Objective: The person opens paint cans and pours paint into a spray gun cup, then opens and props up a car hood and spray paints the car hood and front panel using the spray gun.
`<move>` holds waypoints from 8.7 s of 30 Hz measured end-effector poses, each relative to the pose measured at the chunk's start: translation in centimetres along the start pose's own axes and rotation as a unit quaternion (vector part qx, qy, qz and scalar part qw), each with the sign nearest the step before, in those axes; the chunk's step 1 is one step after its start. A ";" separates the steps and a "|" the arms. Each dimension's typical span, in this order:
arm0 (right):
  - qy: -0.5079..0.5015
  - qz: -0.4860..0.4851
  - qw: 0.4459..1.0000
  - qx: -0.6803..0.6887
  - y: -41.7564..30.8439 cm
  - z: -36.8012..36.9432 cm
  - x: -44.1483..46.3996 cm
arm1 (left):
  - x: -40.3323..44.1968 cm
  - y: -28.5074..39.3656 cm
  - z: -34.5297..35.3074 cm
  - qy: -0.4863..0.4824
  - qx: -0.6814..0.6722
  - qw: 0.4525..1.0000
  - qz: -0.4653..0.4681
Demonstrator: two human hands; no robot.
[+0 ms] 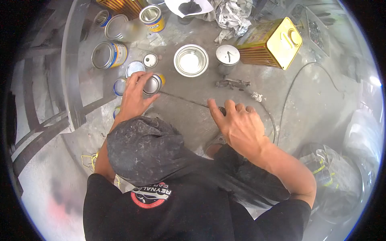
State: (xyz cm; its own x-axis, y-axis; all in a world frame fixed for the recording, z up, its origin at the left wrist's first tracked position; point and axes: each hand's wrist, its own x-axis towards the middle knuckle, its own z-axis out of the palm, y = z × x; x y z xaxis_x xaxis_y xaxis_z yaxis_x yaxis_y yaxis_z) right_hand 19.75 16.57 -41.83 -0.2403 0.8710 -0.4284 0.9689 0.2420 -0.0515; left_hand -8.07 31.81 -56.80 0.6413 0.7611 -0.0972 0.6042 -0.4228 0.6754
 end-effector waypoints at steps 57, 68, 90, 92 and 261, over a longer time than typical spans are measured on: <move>0.010 -0.002 0.996 -0.088 -0.1 1.8 0.5 | 0.8 0.7 -0.2 -0.040 0.083 0.995 -0.043; -0.206 0.127 0.802 0.547 1.4 2.4 1.8 | 0.9 0.8 0.6 0.008 0.062 0.998 -0.014; 0.057 0.006 0.989 -0.135 -1.3 2.5 0.7 | 1.8 0.6 -0.1 -0.033 0.090 0.995 -0.006; 0.023 0.017 1.000 -0.007 -0.8 2.7 1.2 | 1.8 0.7 -0.2 -0.028 0.096 0.995 -0.003; 0.080 0.197 0.858 0.468 15.8 23.5 2.0 | 6.2 1.9 9.2 0.079 -0.199 0.977 -0.012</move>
State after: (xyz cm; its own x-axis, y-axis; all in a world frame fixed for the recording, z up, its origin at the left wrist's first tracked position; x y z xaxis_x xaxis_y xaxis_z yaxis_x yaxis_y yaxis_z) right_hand 35.94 12.09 -64.71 0.1844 0.8718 -0.4538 0.5822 -0.4689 -0.6642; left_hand 1.35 31.23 -62.83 0.5301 0.8476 -0.0237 0.3659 -0.2034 0.9081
